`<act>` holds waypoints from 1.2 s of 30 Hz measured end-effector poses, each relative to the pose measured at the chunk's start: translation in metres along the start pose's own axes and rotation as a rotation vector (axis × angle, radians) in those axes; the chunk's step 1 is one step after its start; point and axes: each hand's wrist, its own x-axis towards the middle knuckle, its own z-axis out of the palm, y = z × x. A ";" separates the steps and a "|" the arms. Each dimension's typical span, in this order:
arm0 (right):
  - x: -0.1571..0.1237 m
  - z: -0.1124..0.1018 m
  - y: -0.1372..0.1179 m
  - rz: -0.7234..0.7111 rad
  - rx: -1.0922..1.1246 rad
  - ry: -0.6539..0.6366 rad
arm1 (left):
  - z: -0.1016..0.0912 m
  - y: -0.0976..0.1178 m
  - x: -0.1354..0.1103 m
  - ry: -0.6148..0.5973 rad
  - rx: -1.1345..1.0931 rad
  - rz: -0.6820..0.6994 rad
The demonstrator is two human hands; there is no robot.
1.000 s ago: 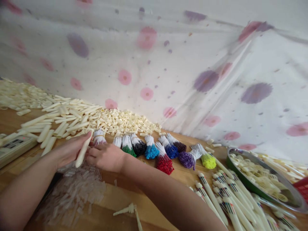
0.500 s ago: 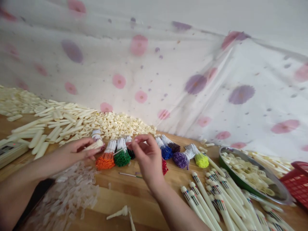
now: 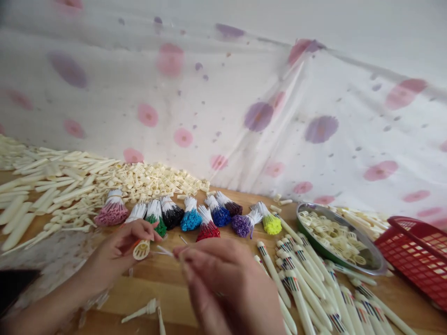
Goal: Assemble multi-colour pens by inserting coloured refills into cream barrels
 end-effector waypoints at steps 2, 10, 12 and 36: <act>-0.003 0.003 -0.002 -0.034 -0.059 -0.104 | 0.001 0.001 0.000 -0.001 -0.027 0.011; -0.010 0.034 0.007 -0.182 -0.095 -0.194 | 0.006 0.002 0.003 -0.044 -0.115 0.075; -0.008 0.034 0.006 -0.212 -0.135 -0.245 | 0.006 0.002 0.003 -0.055 -0.118 0.070; -0.019 0.056 0.051 0.464 0.115 -0.355 | 0.013 0.024 -0.001 -0.109 0.209 -0.395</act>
